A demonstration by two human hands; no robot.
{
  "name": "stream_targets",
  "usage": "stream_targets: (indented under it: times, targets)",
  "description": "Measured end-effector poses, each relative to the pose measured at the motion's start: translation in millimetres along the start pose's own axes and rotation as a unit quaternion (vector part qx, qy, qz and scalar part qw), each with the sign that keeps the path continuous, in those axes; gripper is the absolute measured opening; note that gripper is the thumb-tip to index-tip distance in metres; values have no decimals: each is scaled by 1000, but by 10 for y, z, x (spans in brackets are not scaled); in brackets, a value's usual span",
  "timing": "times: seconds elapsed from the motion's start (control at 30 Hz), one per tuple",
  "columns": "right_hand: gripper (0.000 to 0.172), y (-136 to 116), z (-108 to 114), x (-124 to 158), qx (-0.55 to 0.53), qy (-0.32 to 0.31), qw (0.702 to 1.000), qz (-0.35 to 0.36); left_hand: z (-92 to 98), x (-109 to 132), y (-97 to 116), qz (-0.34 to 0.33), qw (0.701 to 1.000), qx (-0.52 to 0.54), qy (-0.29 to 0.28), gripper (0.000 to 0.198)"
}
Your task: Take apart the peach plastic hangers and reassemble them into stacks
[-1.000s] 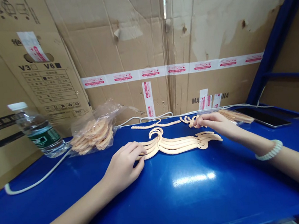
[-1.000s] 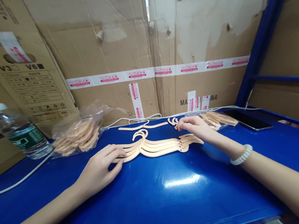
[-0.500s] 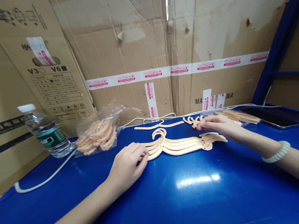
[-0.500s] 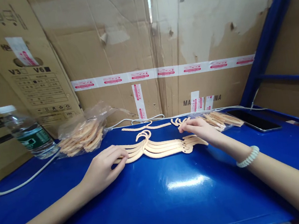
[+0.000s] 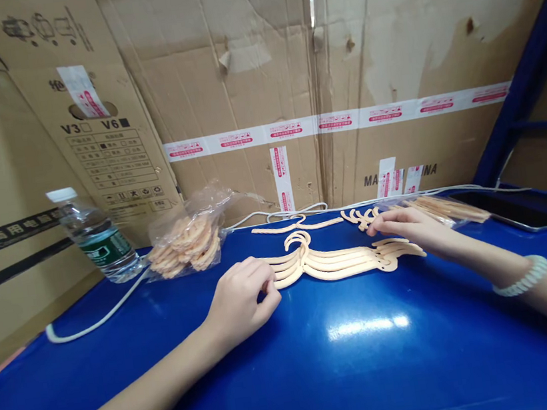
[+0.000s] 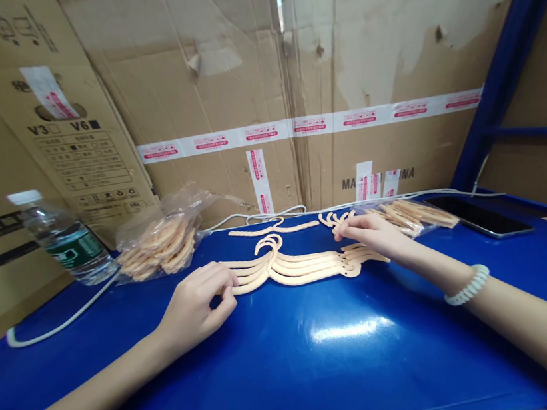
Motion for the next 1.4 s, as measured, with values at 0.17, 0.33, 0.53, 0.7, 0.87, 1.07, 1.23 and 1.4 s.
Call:
stream_targets:
  times: [0.17, 0.33, 0.53, 0.7, 0.87, 1.07, 1.23, 1.4]
  targets:
    - [42, -14, -15, 7, 12, -10, 1000, 3, 0, 14, 24, -11, 1000, 8, 4, 22]
    - [44, -29, -24, 9, 4, -9, 1000, 3, -2, 22, 12, -8, 999, 34, 20, 24]
    - [48, -16, -26, 5, 16, -12, 1000, -1, 0, 27, 29, -38, 998, 40, 26, 24]
    - [49, -46, -32, 4, 18, -17, 1000, -5, 13, 16, 77, -56, 998, 25, 25, 26]
    - [46, -91, 26, 1, 10, 18, 1000, 11, 20, 15, 75, -53, 998, 36, 21, 26]
    - [36, -109, 97, 0, 36, 57, 997, 23, 3, 25, 57, -51, 997, 48, 15, 28]
    - [37, -152, 108, -4, 136, 44, 989, 43, -9, 29, 38, -47, 998, 50, 9, 30]
    - [40, -174, 161, -2, 218, 52, 972, 65, 10, 20, 46, -51, 998, 44, 18, 30]
Point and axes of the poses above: each hand's wrist, its own x-axis away from the middle knuckle, its own z-axis out of the back of the hand, y = z × x, the point moved 3 cm from there along -x, towards the middle knuckle, and after that the axes turned 12 degrees about z, right-handed, at the moved point
